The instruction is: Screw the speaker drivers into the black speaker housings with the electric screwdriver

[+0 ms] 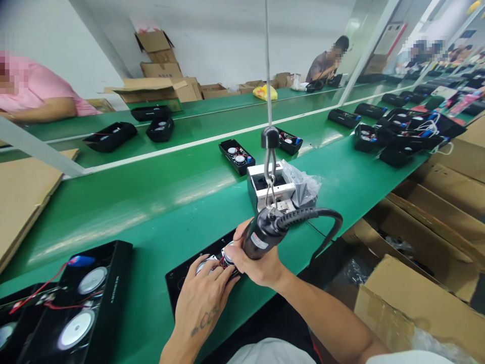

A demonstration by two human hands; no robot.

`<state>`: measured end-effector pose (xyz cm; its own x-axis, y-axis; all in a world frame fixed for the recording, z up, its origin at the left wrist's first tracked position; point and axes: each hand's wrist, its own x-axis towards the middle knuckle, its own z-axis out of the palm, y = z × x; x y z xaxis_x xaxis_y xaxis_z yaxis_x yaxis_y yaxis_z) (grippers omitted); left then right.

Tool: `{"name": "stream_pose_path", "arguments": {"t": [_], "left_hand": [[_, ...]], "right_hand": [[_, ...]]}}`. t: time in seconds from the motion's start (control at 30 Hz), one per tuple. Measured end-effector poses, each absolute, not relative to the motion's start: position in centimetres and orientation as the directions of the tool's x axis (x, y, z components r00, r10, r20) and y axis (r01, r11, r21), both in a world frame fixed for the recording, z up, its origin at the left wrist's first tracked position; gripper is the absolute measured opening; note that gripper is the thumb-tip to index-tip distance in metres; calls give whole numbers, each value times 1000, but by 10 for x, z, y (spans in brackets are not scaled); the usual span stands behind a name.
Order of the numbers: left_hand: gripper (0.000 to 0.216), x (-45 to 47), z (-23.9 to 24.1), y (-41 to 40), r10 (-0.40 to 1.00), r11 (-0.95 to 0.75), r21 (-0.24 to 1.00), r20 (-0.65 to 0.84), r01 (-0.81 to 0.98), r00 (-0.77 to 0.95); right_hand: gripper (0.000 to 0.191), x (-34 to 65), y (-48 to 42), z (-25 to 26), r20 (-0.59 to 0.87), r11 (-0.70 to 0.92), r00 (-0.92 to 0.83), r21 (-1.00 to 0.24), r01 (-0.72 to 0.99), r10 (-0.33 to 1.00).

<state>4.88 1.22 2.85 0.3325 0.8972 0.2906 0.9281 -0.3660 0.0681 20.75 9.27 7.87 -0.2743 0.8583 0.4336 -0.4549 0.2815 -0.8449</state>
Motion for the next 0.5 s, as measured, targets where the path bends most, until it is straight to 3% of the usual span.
{"name": "stream_pose_path", "arguments": {"t": [0.3,0.43,0.5], "left_hand": [[19,43,23,9,894,-396,108,273,912,356],[22,48,24,12,887,-397,117,303,910,348],[24,43,28,15,863,-402,123,381,907,331]], "right_hand": [[21,208,85,79,478,454,-362,-878,-155,800],[19,204,84,88,517,504,-349,-853,-135,782],[20,207,82,94,478,441,-385,-878,-186,790]]}}
